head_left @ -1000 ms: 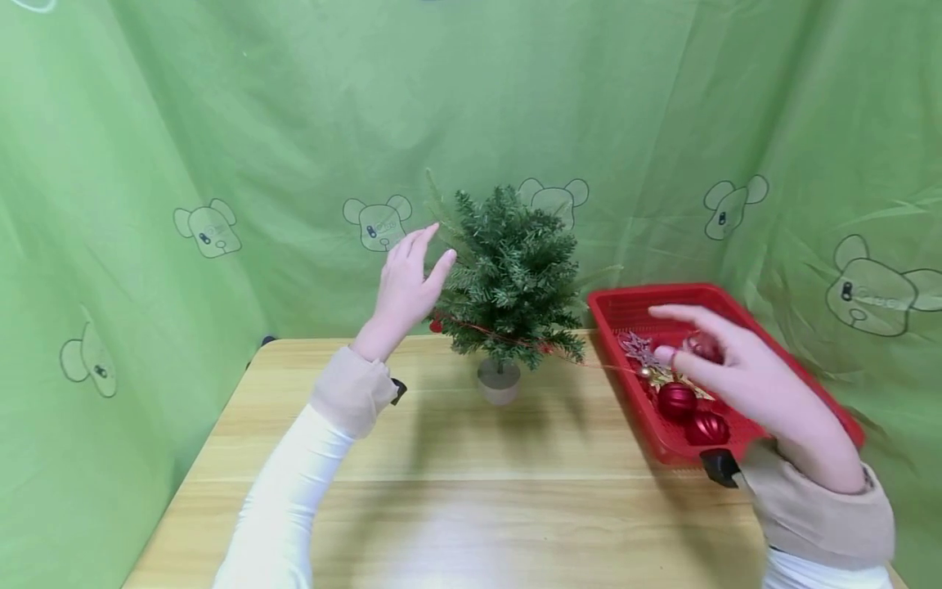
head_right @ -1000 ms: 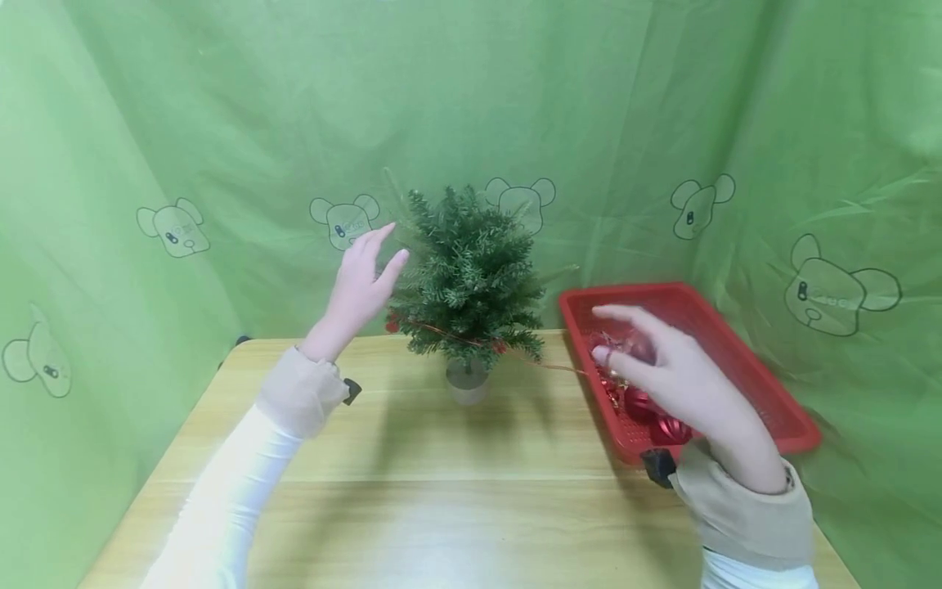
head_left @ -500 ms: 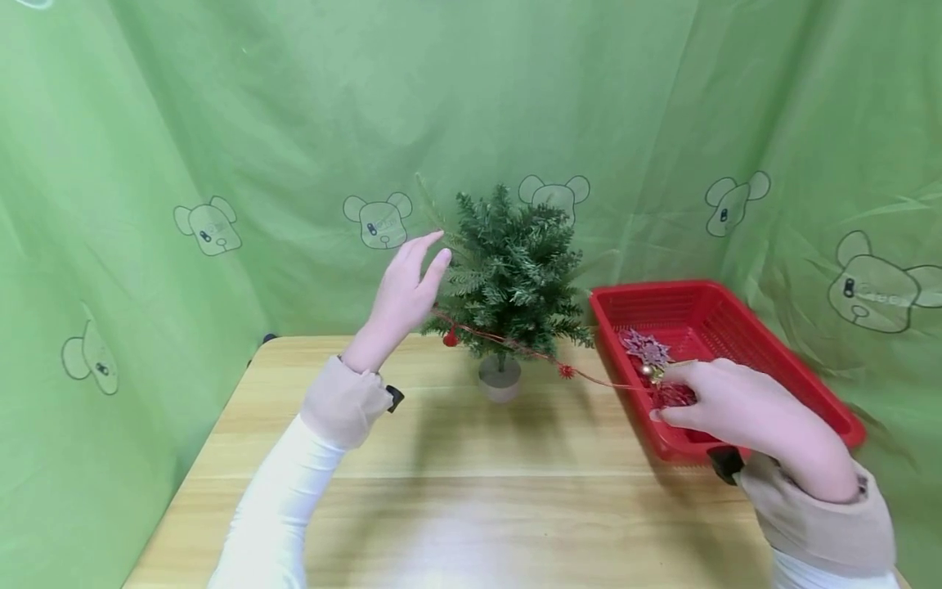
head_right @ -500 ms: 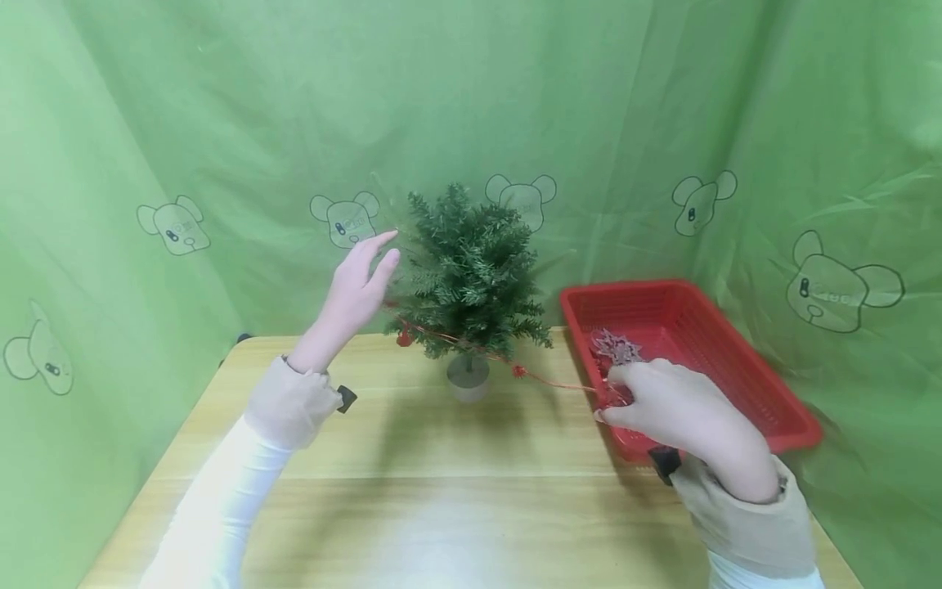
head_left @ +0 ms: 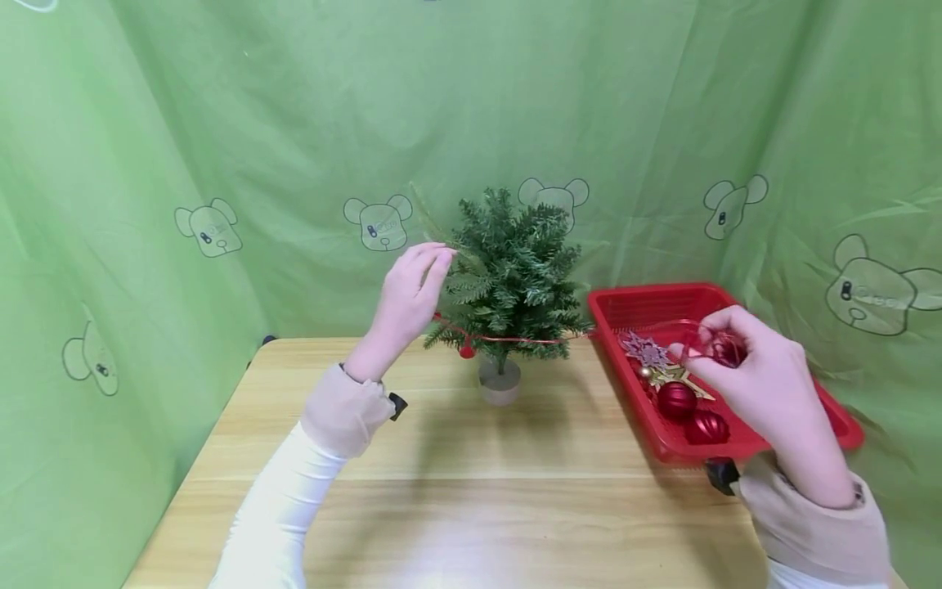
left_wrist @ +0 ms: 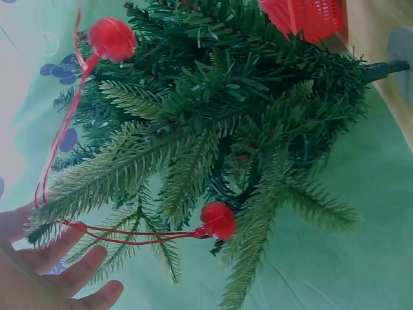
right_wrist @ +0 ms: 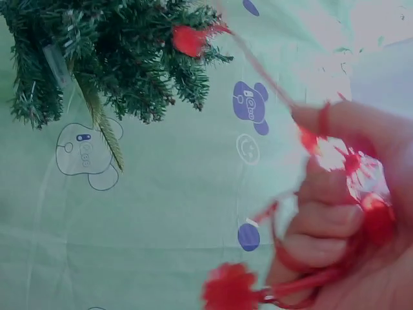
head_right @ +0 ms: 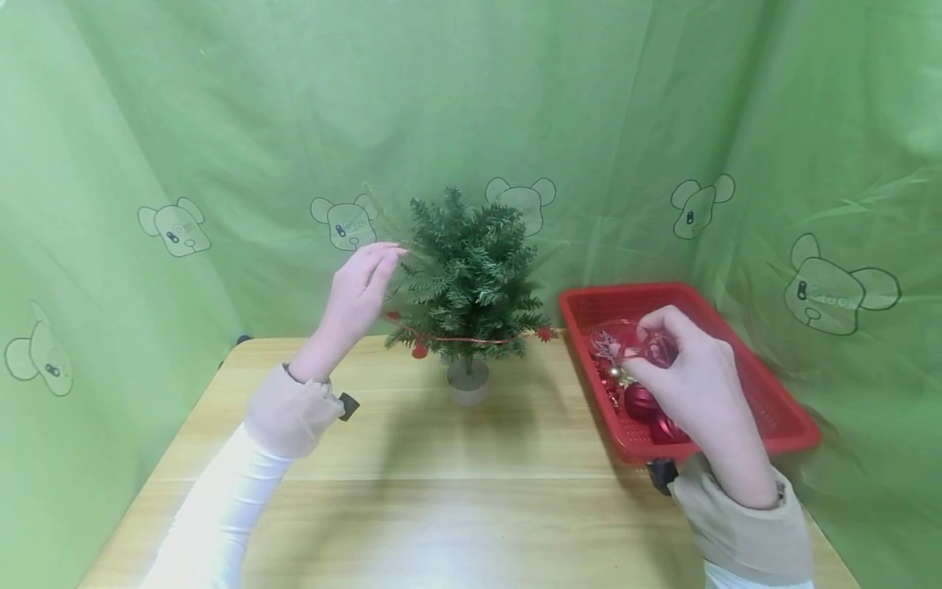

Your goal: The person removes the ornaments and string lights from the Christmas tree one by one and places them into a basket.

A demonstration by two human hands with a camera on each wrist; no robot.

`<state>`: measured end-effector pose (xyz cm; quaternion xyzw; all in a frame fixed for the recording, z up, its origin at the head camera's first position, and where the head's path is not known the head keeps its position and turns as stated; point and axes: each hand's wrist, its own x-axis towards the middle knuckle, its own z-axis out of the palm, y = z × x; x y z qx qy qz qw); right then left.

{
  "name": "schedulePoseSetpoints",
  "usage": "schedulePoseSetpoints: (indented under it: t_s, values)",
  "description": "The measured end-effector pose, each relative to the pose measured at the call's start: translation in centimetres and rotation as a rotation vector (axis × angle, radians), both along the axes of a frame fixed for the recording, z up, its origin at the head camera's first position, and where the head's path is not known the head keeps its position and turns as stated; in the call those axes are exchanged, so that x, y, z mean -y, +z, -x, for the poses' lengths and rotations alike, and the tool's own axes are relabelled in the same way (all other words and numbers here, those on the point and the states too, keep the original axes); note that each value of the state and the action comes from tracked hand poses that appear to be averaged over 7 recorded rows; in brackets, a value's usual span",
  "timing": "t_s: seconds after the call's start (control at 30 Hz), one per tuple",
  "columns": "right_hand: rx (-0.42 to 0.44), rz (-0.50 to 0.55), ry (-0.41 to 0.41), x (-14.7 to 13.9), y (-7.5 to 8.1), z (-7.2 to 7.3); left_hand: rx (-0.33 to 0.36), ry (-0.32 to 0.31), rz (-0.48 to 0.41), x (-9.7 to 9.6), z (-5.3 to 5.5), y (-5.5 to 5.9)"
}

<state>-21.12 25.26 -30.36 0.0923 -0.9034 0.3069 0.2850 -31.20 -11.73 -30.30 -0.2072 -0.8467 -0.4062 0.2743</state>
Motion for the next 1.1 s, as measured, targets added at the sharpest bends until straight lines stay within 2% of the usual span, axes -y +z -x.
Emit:
schedulePoseSetpoints:
  t_s: [0.17,0.27,0.33,0.5,0.6,0.7,0.8,0.9,0.97,1.1]
  values:
    - [-0.192,0.276,-0.125,1.4,-0.3,0.5,-0.071,0.005,-0.048,0.1,0.1,0.4]
    - [-0.319,0.488,-0.103,1.9,-0.5,1.3,-0.094,0.014,-0.098,0.3,0.4,0.8]
    - [-0.376,0.693,0.005,2.2,-0.6,1.9,-0.110,0.022,-0.141,0.5,0.8,1.1]
    - [-0.451,1.263,0.384,3.5,-0.6,3.5,-0.160,0.078,-0.286,0.9,1.8,1.5]
    - [-0.459,1.483,0.511,4.5,-0.4,4.1,-0.180,0.119,-0.415,1.1,2.3,1.5]
    - [-0.427,1.672,0.597,5.5,-0.1,4.4,-0.182,0.144,-0.520,1.5,2.7,1.4]
    - [-0.339,1.840,0.681,6.0,0.0,4.6,-0.145,0.170,-0.563,1.9,3.3,1.3]
    - [-0.214,1.980,0.764,6.2,0.2,4.7,-0.064,0.174,-0.578,2.2,3.9,1.3]
    - [-0.137,2.042,0.804,6.1,0.3,4.8,-0.001,0.148,-0.579,2.3,4.4,1.3]
    - [0.028,2.205,0.872,5.5,0.5,4.7,0.132,0.082,-0.504,2.4,5.1,1.4]
